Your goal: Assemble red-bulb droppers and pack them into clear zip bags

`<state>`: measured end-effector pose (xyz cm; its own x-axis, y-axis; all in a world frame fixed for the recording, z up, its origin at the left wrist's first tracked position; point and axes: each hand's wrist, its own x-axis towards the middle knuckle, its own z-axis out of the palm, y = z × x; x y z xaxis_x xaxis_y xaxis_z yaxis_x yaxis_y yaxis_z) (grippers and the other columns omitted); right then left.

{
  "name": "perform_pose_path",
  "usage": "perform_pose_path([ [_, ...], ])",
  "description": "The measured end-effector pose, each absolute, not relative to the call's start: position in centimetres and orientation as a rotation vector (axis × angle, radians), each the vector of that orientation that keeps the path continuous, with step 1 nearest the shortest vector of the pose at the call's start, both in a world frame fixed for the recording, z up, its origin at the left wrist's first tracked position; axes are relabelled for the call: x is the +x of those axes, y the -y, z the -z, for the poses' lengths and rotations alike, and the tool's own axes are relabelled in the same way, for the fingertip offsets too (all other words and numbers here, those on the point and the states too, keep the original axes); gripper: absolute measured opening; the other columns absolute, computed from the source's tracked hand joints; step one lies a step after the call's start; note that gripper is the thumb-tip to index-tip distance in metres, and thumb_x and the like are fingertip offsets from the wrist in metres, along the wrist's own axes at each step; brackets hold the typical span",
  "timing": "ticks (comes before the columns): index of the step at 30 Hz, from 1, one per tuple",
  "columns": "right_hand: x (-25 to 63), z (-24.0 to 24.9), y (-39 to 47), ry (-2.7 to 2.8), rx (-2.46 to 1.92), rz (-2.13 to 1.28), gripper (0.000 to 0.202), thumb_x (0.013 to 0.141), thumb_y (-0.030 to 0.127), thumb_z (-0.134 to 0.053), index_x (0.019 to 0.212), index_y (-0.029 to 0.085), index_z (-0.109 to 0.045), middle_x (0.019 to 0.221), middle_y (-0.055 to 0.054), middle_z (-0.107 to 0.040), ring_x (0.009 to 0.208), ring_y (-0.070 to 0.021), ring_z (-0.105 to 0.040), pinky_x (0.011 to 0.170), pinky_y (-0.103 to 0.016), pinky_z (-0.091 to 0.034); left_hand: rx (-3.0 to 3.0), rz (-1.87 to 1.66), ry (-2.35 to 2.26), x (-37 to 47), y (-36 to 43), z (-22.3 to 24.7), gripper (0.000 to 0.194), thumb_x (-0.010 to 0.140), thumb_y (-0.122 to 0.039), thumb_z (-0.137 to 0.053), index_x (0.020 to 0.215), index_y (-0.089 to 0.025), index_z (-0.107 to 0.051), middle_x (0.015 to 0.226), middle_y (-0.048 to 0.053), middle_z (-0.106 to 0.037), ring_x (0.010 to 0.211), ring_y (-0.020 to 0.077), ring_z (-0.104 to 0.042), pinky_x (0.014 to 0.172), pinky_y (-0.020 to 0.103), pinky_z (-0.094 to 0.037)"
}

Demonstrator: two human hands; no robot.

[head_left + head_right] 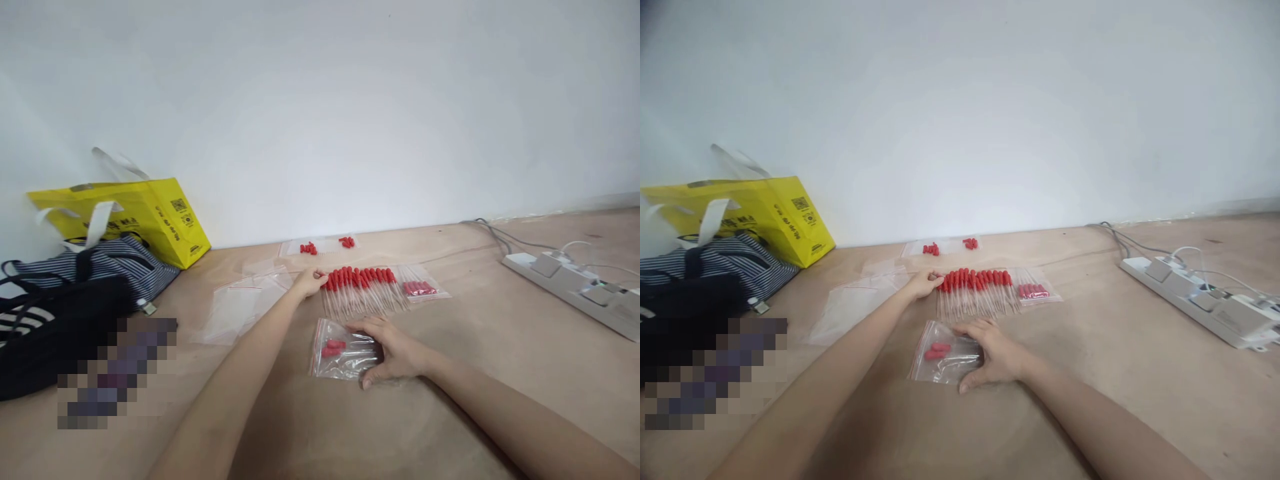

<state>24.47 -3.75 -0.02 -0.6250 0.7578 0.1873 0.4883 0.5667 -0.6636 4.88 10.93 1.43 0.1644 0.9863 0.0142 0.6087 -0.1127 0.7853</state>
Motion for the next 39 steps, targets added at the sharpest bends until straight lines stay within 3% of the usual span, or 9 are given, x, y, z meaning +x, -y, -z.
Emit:
perform_pose_path([
  [3, 24.5, 0.1, 3.7, 2.349, -0.994, -0.790, 0.088, 0.049, 0.057, -0.070, 0.122, 0.019, -0.042, 0.117, -0.010, -0.050, 0.106, -0.0262, -0.043, 0.092, -0.042, -0.030, 1.691, -0.736, -1.463, 4.6, -10.5, -1.8, 0.029, 0.085, -0.028, -0.048, 0.110, -0.014, -0.048, 0.109, 0.007, -0.052, 0.091, 0.0187, -0.055, 0.076, 0.038, -0.047],
  [6, 24.5, 0.1, 3.7, 2.354, -0.988, -0.791, 0.087, 0.049, 0.057, -0.070, 0.123, 0.020, -0.041, 0.115, -0.010, -0.050, 0.106, -0.0263, -0.043, 0.091, -0.042, -0.031, 1.579, -0.816, -1.401, 2.8, -9.2, -2.6, 0.023, 0.082, -0.030, -0.051, 0.095, -0.011, -0.054, 0.091, 0.006, -0.058, 0.078, 0.0150, -0.057, 0.070, 0.033, -0.048],
  [9, 24.6, 0.2, 3.6, 2.355, -0.982, -0.792, 0.086, 0.050, 0.057, -0.070, 0.122, 0.020, -0.041, 0.116, -0.010, -0.050, 0.107, -0.0271, -0.043, 0.092, -0.043, -0.030, 1.474, -0.986, -1.346, -0.6, -6.7, -3.6, 0.027, 0.072, -0.039, -0.059, 0.076, -0.013, -0.051, 0.070, -0.001, -0.056, 0.066, 0.0099, -0.056, 0.067, 0.025, -0.046],
  [15, 24.6, 0.5, 3.7, 2.342, -0.986, -0.788, 0.085, 0.051, 0.057, -0.069, 0.123, 0.021, -0.041, 0.121, -0.010, -0.047, 0.110, -0.0274, -0.041, 0.093, -0.043, -0.029, 1.271, -1.151, -1.339, -6.2, 0.8, -3.5, 0.045, 0.051, -0.049, -0.070, 0.074, -0.017, -0.047, 0.065, -0.003, -0.058, 0.059, 0.0101, -0.055, 0.061, 0.024, -0.045],
  [25, 24.7, 0.5, 3.8, 2.336, -1.009, -0.791, 0.086, 0.051, 0.057, -0.069, 0.124, 0.021, -0.040, 0.122, -0.010, -0.046, 0.112, -0.0278, -0.039, 0.095, -0.044, -0.028, 1.179, -1.095, -1.245, -3.9, 5.0, -2.0, 0.040, 0.055, -0.044, -0.071, 0.075, -0.018, -0.049, 0.071, -0.002, -0.058, 0.072, 0.0127, -0.058, 0.074, 0.028, -0.047],
  [33, 24.6, 0.6, 3.8, 2.331, -1.014, -0.780, 0.086, 0.051, 0.056, -0.069, 0.124, 0.021, -0.040, 0.121, -0.010, -0.047, 0.111, -0.0277, -0.041, 0.094, -0.045, -0.030, 1.356, -0.743, -1.175, -0.7, 5.7, -1.9, 0.040, 0.056, -0.046, -0.070, 0.079, -0.016, -0.057, 0.080, 0.003, -0.065, 0.076, 0.0168, -0.060, 0.076, 0.031, -0.045],
  [37, 24.7, 0.9, 3.5, 2.329, -0.966, -0.784, 0.088, 0.050, 0.055, -0.071, 0.124, 0.020, -0.039, 0.121, -0.011, -0.047, 0.111, -0.0268, -0.041, 0.093, -0.043, -0.032, 1.449, -0.578, -0.944, 0.1, 5.4, -2.7, 0.037, 0.067, -0.048, -0.060, 0.088, -0.017, -0.063, 0.087, 0.005, -0.066, 0.086, 0.0188, -0.058, 0.081, 0.031, -0.042],
  [39, 24.7, 1.0, 3.4, 2.333, -0.950, -0.788, 0.088, 0.050, 0.054, -0.071, 0.124, 0.020, -0.039, 0.123, -0.011, -0.046, 0.112, -0.0266, -0.041, 0.093, -0.042, -0.033, 1.581, -0.528, -0.944, 0.1, 5.0, -2.9, 0.032, 0.072, -0.043, -0.055, 0.088, -0.018, -0.065, 0.084, 0.003, -0.066, 0.081, 0.0172, -0.057, 0.077, 0.028, -0.042],
])
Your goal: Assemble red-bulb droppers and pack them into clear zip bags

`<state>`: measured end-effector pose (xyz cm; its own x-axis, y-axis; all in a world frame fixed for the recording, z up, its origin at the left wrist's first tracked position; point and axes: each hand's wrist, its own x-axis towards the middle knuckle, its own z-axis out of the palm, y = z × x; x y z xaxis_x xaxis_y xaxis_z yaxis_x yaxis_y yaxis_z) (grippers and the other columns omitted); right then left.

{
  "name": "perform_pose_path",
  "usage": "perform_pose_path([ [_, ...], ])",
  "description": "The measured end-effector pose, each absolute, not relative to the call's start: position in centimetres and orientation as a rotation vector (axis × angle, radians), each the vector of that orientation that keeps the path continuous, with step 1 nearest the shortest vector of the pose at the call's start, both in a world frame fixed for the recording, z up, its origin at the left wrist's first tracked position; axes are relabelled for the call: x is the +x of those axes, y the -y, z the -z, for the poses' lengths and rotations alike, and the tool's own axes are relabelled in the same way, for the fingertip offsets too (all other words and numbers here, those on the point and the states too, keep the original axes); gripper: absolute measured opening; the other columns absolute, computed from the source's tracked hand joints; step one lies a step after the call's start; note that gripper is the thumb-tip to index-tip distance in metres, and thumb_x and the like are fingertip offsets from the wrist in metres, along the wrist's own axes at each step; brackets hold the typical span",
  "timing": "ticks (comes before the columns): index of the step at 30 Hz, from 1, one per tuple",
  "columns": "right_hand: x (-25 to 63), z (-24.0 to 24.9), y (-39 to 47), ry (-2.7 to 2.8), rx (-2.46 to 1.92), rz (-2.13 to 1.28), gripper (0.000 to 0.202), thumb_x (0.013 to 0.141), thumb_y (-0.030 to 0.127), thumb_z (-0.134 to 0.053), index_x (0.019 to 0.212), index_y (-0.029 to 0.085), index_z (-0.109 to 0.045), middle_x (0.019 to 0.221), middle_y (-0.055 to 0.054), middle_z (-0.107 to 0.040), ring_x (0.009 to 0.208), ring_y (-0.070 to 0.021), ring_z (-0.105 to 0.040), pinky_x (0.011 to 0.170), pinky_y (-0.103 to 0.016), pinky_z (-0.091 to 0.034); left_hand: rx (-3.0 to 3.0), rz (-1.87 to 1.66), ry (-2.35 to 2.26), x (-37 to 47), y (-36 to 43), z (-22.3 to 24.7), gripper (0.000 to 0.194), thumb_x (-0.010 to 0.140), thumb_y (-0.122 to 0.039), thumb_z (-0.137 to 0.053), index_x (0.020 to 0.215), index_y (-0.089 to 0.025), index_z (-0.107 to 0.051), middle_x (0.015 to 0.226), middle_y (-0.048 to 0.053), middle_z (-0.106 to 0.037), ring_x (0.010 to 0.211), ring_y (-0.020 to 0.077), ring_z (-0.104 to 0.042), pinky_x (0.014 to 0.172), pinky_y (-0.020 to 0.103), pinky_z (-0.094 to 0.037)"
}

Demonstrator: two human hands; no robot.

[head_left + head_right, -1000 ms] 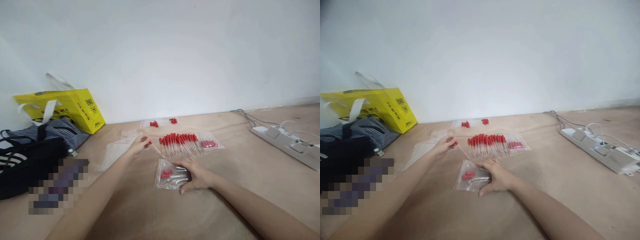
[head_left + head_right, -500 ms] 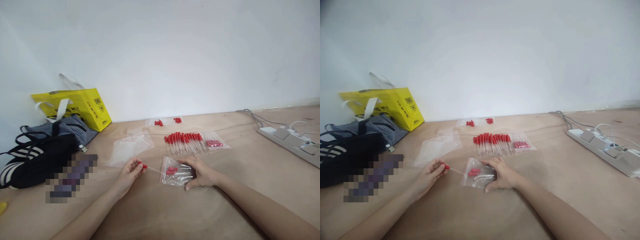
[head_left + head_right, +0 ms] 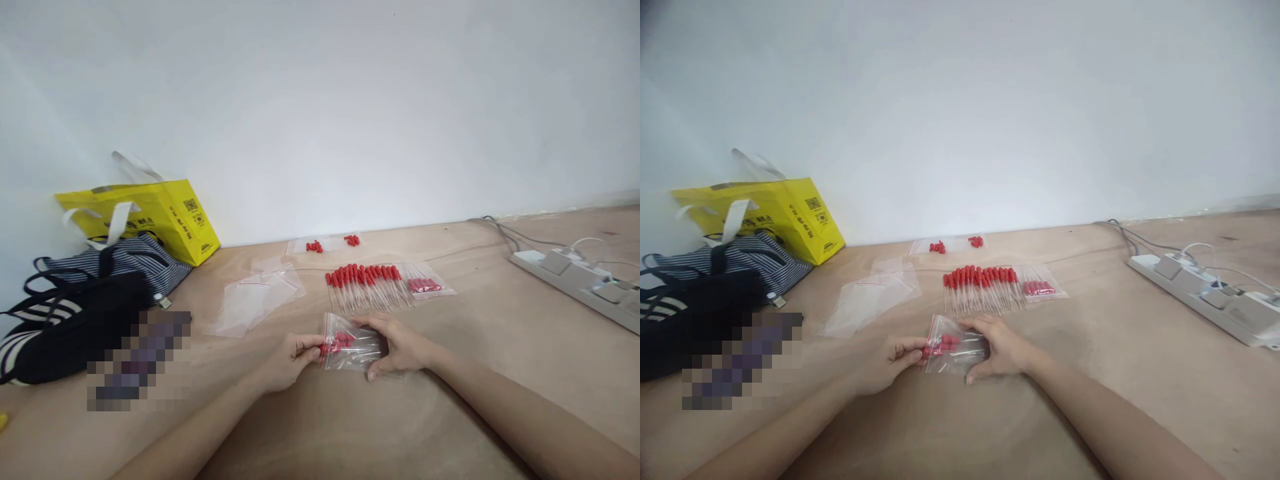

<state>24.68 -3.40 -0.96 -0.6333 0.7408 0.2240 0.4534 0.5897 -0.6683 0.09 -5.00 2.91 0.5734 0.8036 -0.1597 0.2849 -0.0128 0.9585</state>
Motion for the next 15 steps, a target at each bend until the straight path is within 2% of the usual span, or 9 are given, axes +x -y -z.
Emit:
perform_pose_path([
  [3, 24.6, 0.9, 3.4, 2.334, -0.942, -0.786, 0.088, 0.049, 0.054, -0.071, 0.123, 0.019, -0.040, 0.122, -0.011, -0.046, 0.112, -0.0264, -0.041, 0.094, -0.042, -0.032, 1.788, -0.503, -1.060, 0.0, 4.5, -2.8, 0.024, 0.073, -0.035, -0.054, 0.084, -0.019, -0.066, 0.071, 0.000, -0.063, 0.063, 0.0129, -0.053, 0.060, 0.023, -0.040],
  [7, 24.7, 0.6, 3.5, 2.333, -0.934, -0.782, 0.089, 0.048, 0.053, -0.072, 0.123, 0.019, -0.040, 0.123, -0.011, -0.046, 0.113, -0.0261, -0.041, 0.094, -0.041, -0.032, 1.919, -0.497, -1.181, 0.0, 4.3, -2.1, 0.017, 0.070, -0.031, -0.056, 0.076, -0.018, -0.066, 0.049, -0.006, -0.045, 0.046, 0.0075, -0.035, 0.044, 0.018, -0.027],
  [10, 25.1, 0.1, 3.4, 2.333, -0.920, -0.808, 0.091, 0.048, 0.053, -0.073, 0.125, 0.019, -0.039, 0.124, -0.011, -0.045, 0.112, -0.0254, -0.042, 0.094, -0.040, -0.033, 1.961, -0.522, -1.209, -0.2, 4.4, -1.7, 0.013, 0.068, -0.028, -0.058, 0.072, -0.018, -0.065, 0.047, -0.007, -0.039, 0.045, 0.0068, -0.031, 0.044, 0.018, -0.024],
  [15, 25.9, -0.6, 3.2, 2.348, -0.932, -0.779, 0.085, 0.048, 0.053, -0.073, 0.121, 0.019, -0.045, 0.123, -0.010, -0.047, 0.112, -0.0260, -0.043, 0.095, -0.040, -0.033, 2.067, -0.535, -1.173, -1.2, 4.1, -1.5, 0.010, 0.066, -0.026, -0.059, 0.066, -0.018, -0.064, 0.052, -0.006, -0.043, 0.048, 0.0073, -0.035, 0.047, 0.018, -0.028],
])
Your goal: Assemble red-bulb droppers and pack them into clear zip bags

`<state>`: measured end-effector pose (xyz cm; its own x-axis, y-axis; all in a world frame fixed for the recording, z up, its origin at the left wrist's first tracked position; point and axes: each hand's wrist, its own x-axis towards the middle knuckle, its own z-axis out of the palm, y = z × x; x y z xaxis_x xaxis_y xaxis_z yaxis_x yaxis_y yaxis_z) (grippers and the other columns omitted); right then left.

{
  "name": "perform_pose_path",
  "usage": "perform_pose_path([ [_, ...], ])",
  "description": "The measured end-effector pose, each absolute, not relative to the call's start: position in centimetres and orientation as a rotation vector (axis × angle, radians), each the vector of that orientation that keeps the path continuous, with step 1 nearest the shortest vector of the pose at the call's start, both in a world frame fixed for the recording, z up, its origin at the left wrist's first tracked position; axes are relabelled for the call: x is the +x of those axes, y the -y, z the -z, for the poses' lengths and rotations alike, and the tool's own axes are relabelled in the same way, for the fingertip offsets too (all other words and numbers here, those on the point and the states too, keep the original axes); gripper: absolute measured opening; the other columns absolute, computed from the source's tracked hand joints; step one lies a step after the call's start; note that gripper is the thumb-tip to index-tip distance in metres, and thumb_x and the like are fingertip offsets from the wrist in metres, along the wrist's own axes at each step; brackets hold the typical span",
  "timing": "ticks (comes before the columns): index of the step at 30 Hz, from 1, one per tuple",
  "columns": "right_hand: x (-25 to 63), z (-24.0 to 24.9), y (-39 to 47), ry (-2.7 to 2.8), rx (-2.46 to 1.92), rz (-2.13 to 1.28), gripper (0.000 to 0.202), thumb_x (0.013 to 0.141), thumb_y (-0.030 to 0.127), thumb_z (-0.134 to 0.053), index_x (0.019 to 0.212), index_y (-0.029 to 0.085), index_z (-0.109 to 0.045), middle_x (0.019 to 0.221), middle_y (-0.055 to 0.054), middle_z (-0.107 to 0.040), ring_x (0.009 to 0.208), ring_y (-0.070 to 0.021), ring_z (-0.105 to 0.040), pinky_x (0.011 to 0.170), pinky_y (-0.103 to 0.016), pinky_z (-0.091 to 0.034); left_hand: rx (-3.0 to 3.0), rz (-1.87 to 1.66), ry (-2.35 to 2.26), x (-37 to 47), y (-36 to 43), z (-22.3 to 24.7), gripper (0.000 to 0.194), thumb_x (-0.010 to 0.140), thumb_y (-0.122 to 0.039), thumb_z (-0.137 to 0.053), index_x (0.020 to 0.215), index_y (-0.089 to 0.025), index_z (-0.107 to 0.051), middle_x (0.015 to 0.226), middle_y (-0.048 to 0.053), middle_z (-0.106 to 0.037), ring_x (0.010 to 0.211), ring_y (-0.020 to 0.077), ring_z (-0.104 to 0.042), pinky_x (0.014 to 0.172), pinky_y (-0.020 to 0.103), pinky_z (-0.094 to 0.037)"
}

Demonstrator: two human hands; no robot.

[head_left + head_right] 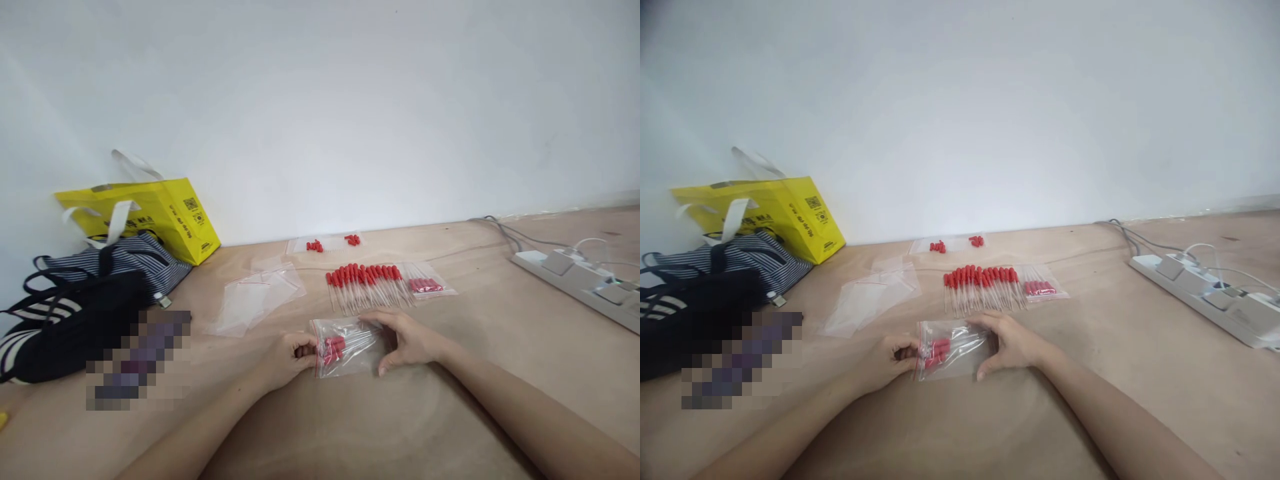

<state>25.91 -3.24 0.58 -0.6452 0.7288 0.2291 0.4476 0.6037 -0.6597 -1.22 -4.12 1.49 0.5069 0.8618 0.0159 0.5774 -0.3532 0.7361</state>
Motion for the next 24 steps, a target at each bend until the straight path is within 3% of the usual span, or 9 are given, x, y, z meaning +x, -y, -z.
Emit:
perform_pose_path([
  [9, 26.0, -0.3, 3.2, 2.360, -0.988, -0.731, 0.077, 0.049, 0.054, -0.072, 0.115, 0.019, -0.051, 0.119, -0.011, -0.050, 0.109, -0.0266, -0.046, 0.093, -0.041, -0.035, 2.183, -0.542, -1.193, -1.8, 3.9, -1.3, 0.017, 0.072, -0.024, -0.051, 0.064, -0.015, -0.062, 0.054, -0.004, -0.045, 0.051, 0.0076, -0.038, 0.048, 0.017, -0.029],
  [16, 25.8, 0.1, 3.2, 2.353, -0.960, -0.722, 0.076, 0.048, 0.056, -0.071, 0.113, 0.020, -0.053, 0.118, -0.010, -0.050, 0.110, -0.0272, -0.044, 0.093, -0.042, -0.034, 1.917, -0.566, -1.291, -0.7, 3.9, -1.1, 0.020, 0.057, -0.031, -0.066, 0.056, -0.013, -0.059, 0.044, -0.008, -0.038, 0.043, 0.0047, -0.031, 0.041, 0.016, -0.025],
  [19, 25.7, 0.3, 3.2, 2.349, -0.958, -0.706, 0.076, 0.049, 0.056, -0.070, 0.113, 0.020, -0.052, 0.119, -0.011, -0.049, 0.110, -0.0263, -0.044, 0.094, -0.041, -0.033, 1.900, -0.501, -1.226, -1.6, 3.3, -1.7, 0.019, 0.062, -0.032, -0.062, 0.063, -0.013, -0.062, 0.051, -0.005, -0.051, 0.048, 0.0070, -0.043, 0.047, 0.017, -0.034],
  [21, 25.7, 0.4, 3.2, 2.355, -0.966, -0.693, 0.075, 0.050, 0.056, -0.070, 0.113, 0.021, -0.052, 0.120, -0.010, -0.048, 0.110, -0.0257, -0.044, 0.094, -0.041, -0.033, 1.905, -0.398, -1.113, -2.8, 2.5, -2.5, 0.020, 0.069, -0.033, -0.057, 0.072, -0.014, -0.063, 0.066, -0.001, -0.063, 0.060, 0.0105, -0.054, 0.057, 0.020, -0.041],
  [24, 25.7, 0.4, 3.2, 2.383, -0.959, -0.685, 0.073, 0.051, 0.056, -0.069, 0.113, 0.021, -0.052, 0.119, -0.010, -0.049, 0.110, -0.0254, -0.043, 0.094, -0.041, -0.033, 2.092, -0.363, -1.140, -3.8, 0.3, -3.6, 0.019, 0.073, -0.030, -0.052, 0.078, -0.015, -0.063, 0.077, 0.002, -0.066, 0.070, 0.0138, -0.059, 0.064, 0.023, -0.045],
])
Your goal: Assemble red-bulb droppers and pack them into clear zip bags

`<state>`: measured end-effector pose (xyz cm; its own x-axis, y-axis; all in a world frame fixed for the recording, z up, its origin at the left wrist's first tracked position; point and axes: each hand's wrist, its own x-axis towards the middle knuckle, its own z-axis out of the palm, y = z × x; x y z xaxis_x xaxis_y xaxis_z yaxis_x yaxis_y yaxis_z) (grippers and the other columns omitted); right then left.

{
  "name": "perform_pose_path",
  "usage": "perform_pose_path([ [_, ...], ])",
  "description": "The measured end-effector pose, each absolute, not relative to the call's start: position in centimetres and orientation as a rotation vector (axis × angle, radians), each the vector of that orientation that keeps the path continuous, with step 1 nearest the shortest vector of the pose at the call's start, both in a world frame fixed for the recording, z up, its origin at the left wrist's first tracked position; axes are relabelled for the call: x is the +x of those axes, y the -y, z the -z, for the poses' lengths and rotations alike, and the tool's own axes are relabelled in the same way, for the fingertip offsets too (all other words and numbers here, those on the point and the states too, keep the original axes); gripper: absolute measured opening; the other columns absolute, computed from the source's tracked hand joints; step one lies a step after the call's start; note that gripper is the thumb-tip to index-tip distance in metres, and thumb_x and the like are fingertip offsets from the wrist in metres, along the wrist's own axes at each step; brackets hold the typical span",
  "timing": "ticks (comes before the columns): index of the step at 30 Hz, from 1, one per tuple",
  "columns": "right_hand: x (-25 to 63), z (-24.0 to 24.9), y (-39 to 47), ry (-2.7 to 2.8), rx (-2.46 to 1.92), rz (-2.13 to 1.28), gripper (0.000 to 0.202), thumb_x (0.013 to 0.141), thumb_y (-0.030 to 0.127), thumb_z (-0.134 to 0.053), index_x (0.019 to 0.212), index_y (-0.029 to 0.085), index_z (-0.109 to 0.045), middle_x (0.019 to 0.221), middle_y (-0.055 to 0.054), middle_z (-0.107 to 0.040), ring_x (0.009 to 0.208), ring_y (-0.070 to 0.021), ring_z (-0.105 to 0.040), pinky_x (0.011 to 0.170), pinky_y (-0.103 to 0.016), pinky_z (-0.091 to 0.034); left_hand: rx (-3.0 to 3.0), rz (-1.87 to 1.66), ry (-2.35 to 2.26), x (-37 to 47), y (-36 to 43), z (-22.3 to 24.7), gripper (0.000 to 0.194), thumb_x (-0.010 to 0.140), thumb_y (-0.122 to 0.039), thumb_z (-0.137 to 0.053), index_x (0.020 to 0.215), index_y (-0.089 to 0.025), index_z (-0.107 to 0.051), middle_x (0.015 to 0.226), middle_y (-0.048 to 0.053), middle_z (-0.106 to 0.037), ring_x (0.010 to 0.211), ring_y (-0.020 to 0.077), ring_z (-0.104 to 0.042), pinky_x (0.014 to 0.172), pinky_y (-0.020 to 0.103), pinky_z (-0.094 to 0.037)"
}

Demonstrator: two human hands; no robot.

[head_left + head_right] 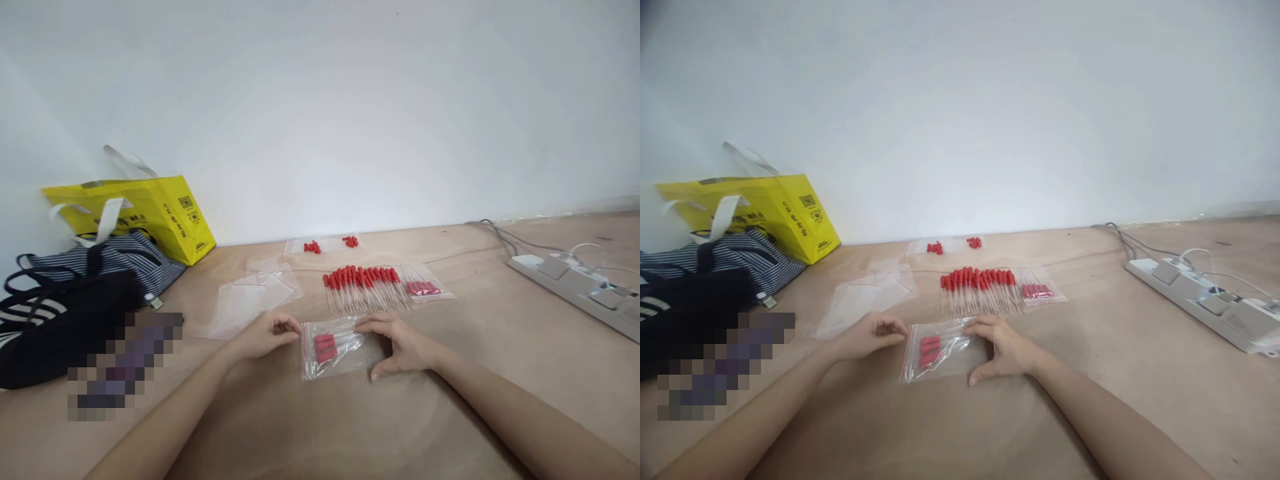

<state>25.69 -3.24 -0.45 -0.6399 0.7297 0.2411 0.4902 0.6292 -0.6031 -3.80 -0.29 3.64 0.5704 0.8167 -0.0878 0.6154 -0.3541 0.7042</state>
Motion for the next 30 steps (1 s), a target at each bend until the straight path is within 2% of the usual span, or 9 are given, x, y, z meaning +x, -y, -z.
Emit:
perform_pose_path([
  [4, 25.6, 0.3, 3.3, 2.398, -0.970, -0.682, 0.073, 0.052, 0.057, -0.068, 0.113, 0.021, -0.052, 0.118, -0.010, -0.049, 0.110, -0.0251, -0.043, 0.094, -0.041, -0.033, 2.446, -0.446, -1.308, -2.0, -4.2, -3.9, 0.019, 0.078, -0.021, -0.046, 0.088, -0.015, -0.061, 0.085, 0.005, -0.063, 0.076, 0.0157, -0.057, 0.069, 0.025, -0.045],
  [6, 25.6, 0.2, 3.4, 2.396, -0.984, -0.679, 0.073, 0.052, 0.057, -0.068, 0.113, 0.021, -0.052, 0.118, -0.010, -0.050, 0.110, -0.0253, -0.043, 0.094, -0.041, -0.033, 2.520, -0.448, -1.307, -0.2, -6.8, -3.4, 0.025, 0.079, -0.015, -0.043, 0.099, -0.017, -0.058, 0.098, 0.006, -0.057, 0.086, 0.0167, -0.055, 0.078, 0.028, -0.042],
  [9, 25.6, 0.1, 3.5, 2.400, -0.983, -0.688, 0.073, 0.053, 0.058, -0.068, 0.113, 0.021, -0.052, 0.119, -0.010, -0.049, 0.110, -0.0256, -0.043, 0.095, -0.042, -0.032, 2.605, -0.412, -1.312, 1.8, -10.2, -2.5, 0.031, 0.077, -0.010, -0.042, 0.104, -0.018, -0.055, 0.102, 0.008, -0.051, 0.091, 0.0196, -0.051, 0.083, 0.034, -0.038],
  [15, 25.6, 0.1, 3.3, 2.407, -0.967, -0.719, 0.075, 0.052, 0.058, -0.068, 0.114, 0.020, -0.052, 0.120, -0.010, -0.048, 0.111, -0.0250, -0.042, 0.095, -0.040, -0.033, 2.713, -0.255, -1.175, 1.2, -13.1, -2.4, 0.015, 0.072, -0.014, -0.053, 0.086, -0.018, -0.058, 0.088, 0.003, -0.053, 0.081, 0.0179, -0.052, 0.075, 0.029, -0.040],
  [19, 25.5, 0.0, 3.4, 2.401, -0.968, -0.729, 0.075, 0.051, 0.058, -0.068, 0.114, 0.020, -0.052, 0.119, -0.010, -0.048, 0.111, -0.0249, -0.042, 0.095, -0.040, -0.033, 2.734, -0.171, -1.104, -1.0, -12.1, -3.1, 0.005, 0.073, -0.014, -0.052, 0.072, -0.017, -0.056, 0.075, 0.000, -0.055, 0.071, 0.0153, -0.052, 0.068, 0.025, -0.040],
  [25, 25.5, -0.1, 3.3, 2.415, -0.980, -0.701, 0.074, 0.052, 0.059, -0.067, 0.113, 0.021, -0.052, 0.117, -0.010, -0.050, 0.109, -0.0264, -0.044, 0.094, -0.042, -0.032, 2.743, -0.236, -1.079, -2.0, -10.2, -3.3, 0.013, 0.073, -0.018, -0.053, 0.086, -0.017, -0.055, 0.088, 0.003, -0.058, 0.082, 0.0170, -0.053, 0.072, 0.026, -0.040],
  [30, 25.6, 0.1, 3.3, 2.412, -1.001, -0.697, 0.074, 0.051, 0.058, -0.068, 0.113, 0.022, -0.052, 0.118, -0.009, -0.049, 0.110, -0.0266, -0.043, 0.094, -0.043, -0.032, 2.755, -0.292, -1.041, -1.7, -9.2, -3.8, 0.007, 0.075, -0.017, -0.049, 0.073, -0.018, -0.056, 0.082, 0.002, -0.059, 0.082, 0.0166, -0.053, 0.074, 0.026, -0.040],
])
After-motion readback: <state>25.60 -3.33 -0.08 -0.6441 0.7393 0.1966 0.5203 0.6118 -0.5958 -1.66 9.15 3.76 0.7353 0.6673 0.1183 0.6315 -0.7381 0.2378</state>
